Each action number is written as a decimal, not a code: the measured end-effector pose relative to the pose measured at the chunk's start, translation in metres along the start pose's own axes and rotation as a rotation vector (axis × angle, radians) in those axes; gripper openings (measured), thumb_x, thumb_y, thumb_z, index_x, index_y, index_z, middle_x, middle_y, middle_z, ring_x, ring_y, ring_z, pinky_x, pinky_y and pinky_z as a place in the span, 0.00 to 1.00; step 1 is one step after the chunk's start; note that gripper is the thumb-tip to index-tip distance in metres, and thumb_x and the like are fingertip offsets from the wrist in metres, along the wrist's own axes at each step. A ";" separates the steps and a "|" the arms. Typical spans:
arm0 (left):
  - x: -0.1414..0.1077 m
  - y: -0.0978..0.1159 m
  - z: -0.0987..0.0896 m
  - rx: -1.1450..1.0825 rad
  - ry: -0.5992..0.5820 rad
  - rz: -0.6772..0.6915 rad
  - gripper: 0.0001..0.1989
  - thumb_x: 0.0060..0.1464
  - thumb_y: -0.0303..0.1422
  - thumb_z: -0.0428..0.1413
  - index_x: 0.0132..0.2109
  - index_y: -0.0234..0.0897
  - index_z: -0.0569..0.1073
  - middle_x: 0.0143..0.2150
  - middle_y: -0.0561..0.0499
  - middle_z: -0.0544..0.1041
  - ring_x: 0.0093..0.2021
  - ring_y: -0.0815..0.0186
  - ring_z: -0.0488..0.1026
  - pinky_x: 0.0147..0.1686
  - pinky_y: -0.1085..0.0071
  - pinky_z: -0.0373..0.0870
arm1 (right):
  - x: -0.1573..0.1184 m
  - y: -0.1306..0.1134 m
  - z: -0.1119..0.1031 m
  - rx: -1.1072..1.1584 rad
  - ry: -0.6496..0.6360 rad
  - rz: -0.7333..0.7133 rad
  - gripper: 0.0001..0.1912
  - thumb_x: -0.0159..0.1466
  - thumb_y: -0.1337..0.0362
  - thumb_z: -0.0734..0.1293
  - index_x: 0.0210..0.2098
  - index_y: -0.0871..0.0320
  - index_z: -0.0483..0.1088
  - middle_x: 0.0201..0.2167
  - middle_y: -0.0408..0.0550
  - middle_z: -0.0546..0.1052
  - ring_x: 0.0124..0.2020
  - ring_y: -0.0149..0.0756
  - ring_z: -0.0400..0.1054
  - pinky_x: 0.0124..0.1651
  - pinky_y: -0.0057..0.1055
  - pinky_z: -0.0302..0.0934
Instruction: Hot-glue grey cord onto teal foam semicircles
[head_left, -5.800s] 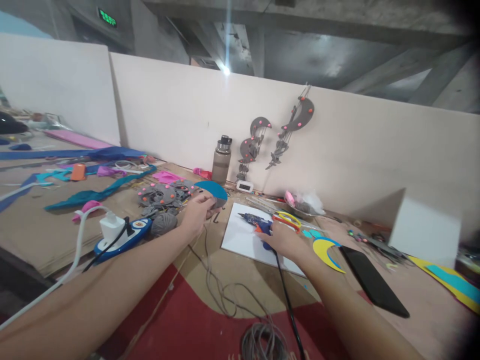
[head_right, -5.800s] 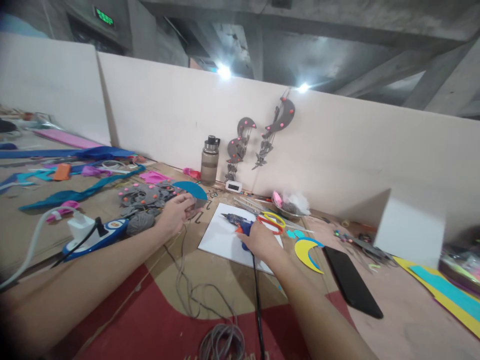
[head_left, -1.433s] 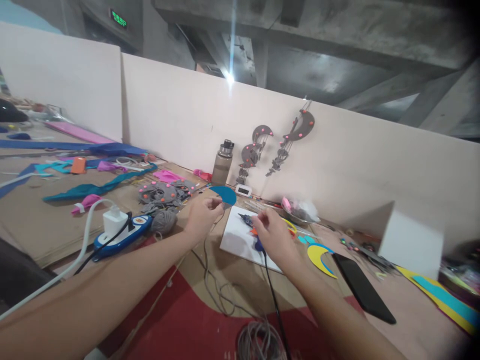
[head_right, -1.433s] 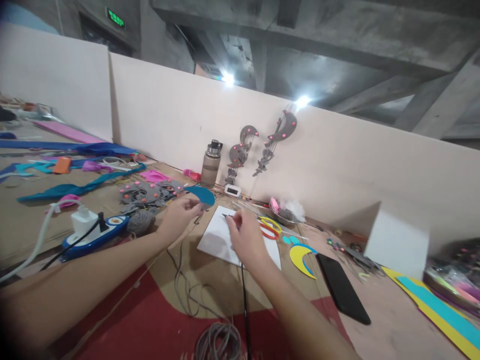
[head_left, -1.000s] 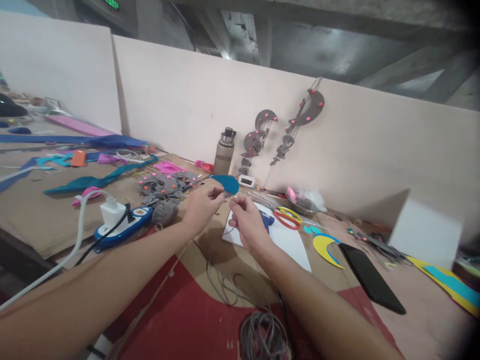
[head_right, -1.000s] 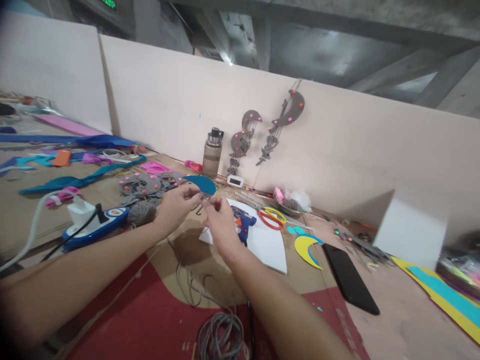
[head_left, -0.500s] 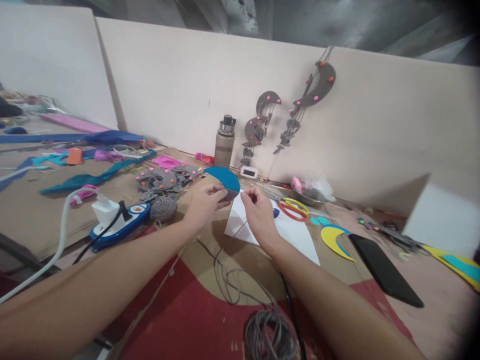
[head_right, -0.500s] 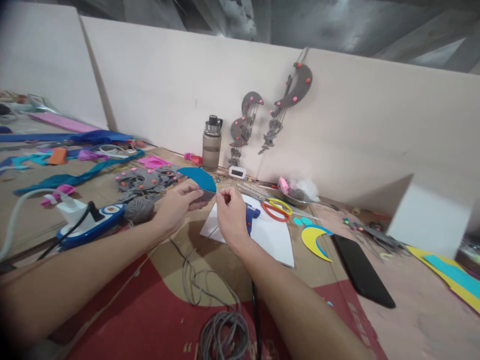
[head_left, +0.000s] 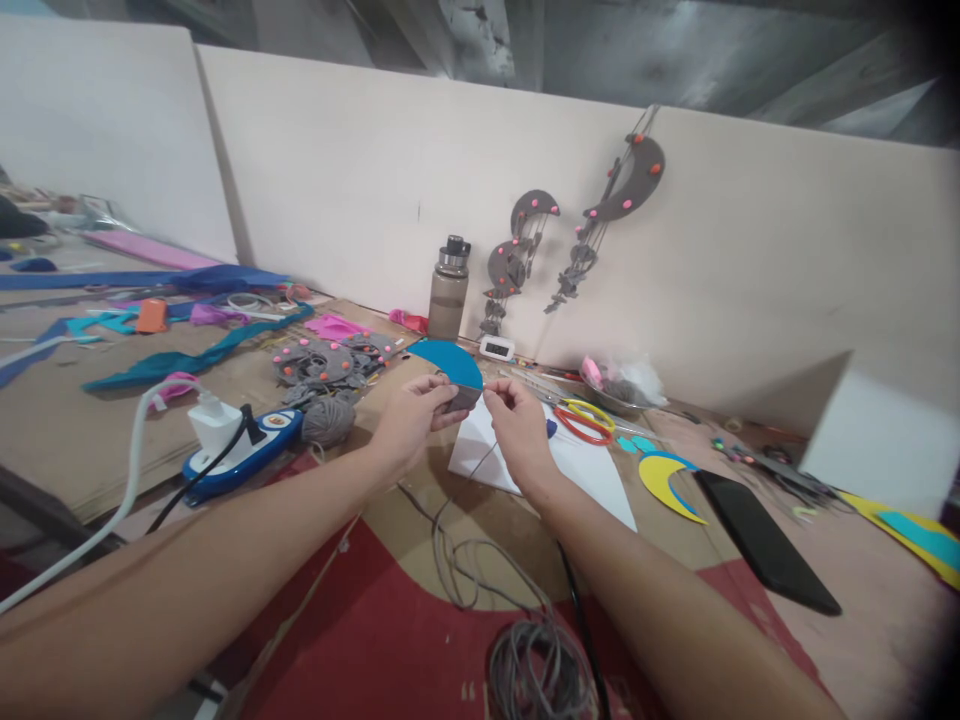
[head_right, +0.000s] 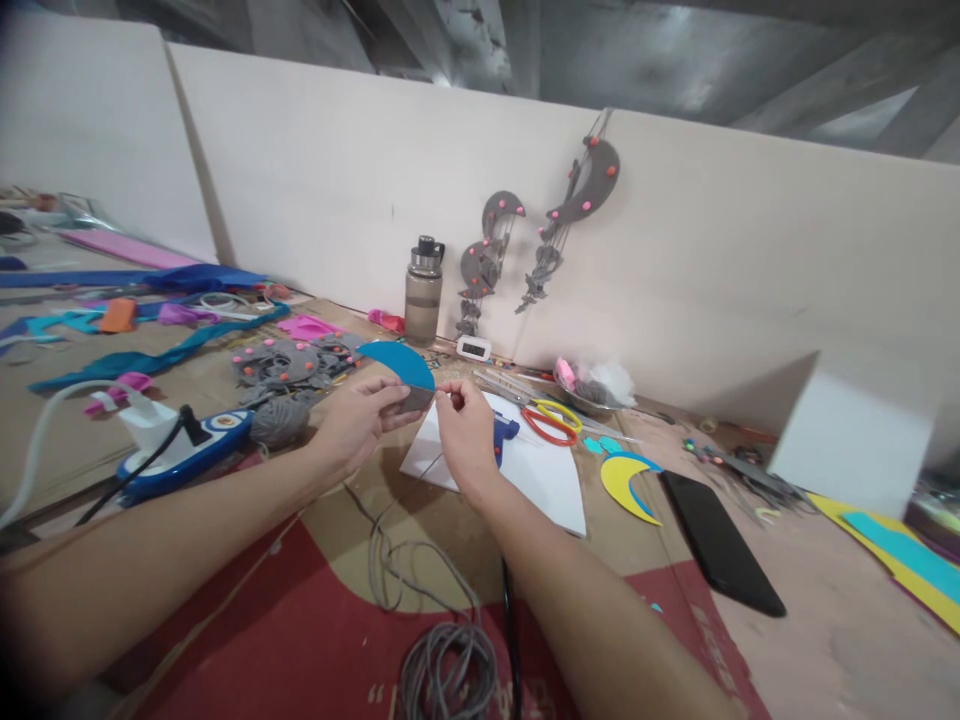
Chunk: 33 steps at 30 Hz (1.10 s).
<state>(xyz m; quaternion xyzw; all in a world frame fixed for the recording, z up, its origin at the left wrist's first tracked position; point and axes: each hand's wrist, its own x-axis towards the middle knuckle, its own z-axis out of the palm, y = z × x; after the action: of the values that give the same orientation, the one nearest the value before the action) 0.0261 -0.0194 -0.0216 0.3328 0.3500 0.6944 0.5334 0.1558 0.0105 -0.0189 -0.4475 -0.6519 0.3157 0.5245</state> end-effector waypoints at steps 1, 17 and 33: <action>0.000 0.000 0.000 -0.003 -0.007 -0.008 0.08 0.41 0.27 0.61 0.28 0.33 0.67 0.29 0.50 0.75 0.32 0.66 0.76 0.39 0.62 0.74 | 0.001 0.002 0.000 0.023 -0.006 0.012 0.08 0.55 0.60 0.62 0.31 0.56 0.69 0.22 0.39 0.66 0.25 0.30 0.57 0.29 0.27 0.53; 0.003 0.003 -0.003 -0.037 -0.110 -0.121 0.06 0.43 0.28 0.60 0.32 0.31 0.71 0.34 0.44 0.79 0.33 0.62 0.77 0.37 0.66 0.75 | 0.005 -0.004 0.000 0.521 -0.062 0.302 0.09 0.44 0.61 0.68 0.24 0.58 0.68 0.18 0.36 0.63 0.18 0.22 0.49 0.20 0.23 0.44; 0.013 0.014 -0.008 -0.139 -0.076 -0.290 0.03 0.46 0.24 0.55 0.31 0.31 0.72 0.29 0.45 0.78 0.28 0.67 0.75 0.30 0.71 0.76 | 0.001 -0.014 -0.003 0.800 -0.297 0.334 0.10 0.46 0.65 0.72 0.24 0.60 0.67 0.16 0.34 0.60 0.17 0.20 0.42 0.20 0.22 0.38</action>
<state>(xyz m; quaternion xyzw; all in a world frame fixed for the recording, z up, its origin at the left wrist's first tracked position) 0.0099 -0.0099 -0.0131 0.2671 0.3249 0.6197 0.6626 0.1547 0.0051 -0.0053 -0.2589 -0.4658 0.6836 0.4987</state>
